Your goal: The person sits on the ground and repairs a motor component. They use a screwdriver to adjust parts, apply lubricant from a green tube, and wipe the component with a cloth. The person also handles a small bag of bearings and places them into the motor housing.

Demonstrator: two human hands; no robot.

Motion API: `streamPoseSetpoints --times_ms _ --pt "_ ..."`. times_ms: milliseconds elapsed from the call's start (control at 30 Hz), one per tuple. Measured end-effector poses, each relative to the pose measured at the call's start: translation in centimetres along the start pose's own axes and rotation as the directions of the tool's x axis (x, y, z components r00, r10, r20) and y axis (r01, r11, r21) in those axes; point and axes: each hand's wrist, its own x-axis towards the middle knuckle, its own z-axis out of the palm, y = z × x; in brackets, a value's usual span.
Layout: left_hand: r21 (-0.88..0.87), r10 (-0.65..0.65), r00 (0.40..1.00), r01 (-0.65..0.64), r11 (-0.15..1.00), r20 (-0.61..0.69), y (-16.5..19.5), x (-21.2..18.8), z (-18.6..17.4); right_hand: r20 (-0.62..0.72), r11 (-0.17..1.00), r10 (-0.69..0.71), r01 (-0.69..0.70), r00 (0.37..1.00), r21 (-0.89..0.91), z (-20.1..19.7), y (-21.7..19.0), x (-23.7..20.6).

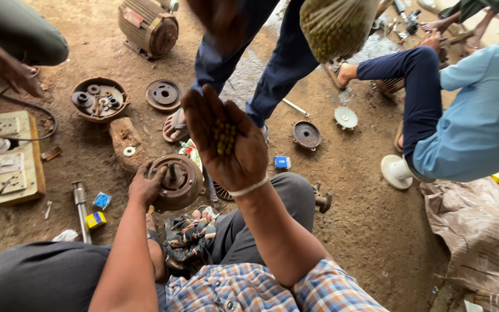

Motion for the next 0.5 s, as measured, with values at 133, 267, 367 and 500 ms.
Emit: streamPoseSetpoints --times_ms 133,267,367,500 --pt "-0.038 0.059 0.998 -0.059 0.998 0.0 -0.7 0.8 0.6 0.021 0.993 0.057 -0.054 0.998 -0.103 1.6 1.8 -3.3" --pt "-0.001 0.208 0.978 -0.208 0.978 0.0 -1.1 1.7 1.4 0.254 0.948 0.077 0.008 0.964 -0.318 5.8 3.4 -7.6" --pt "-0.075 0.199 0.978 -0.194 0.978 0.063 -0.1 1.5 1.4 0.475 0.877 0.08 0.165 0.876 -0.452 11.9 5.1 -9.0" --pt "0.075 0.285 0.953 -0.294 0.953 0.105 5.7 -0.9 -0.9 0.681 0.797 0.115 0.342 0.723 -0.498 21.5 6.2 -5.9"
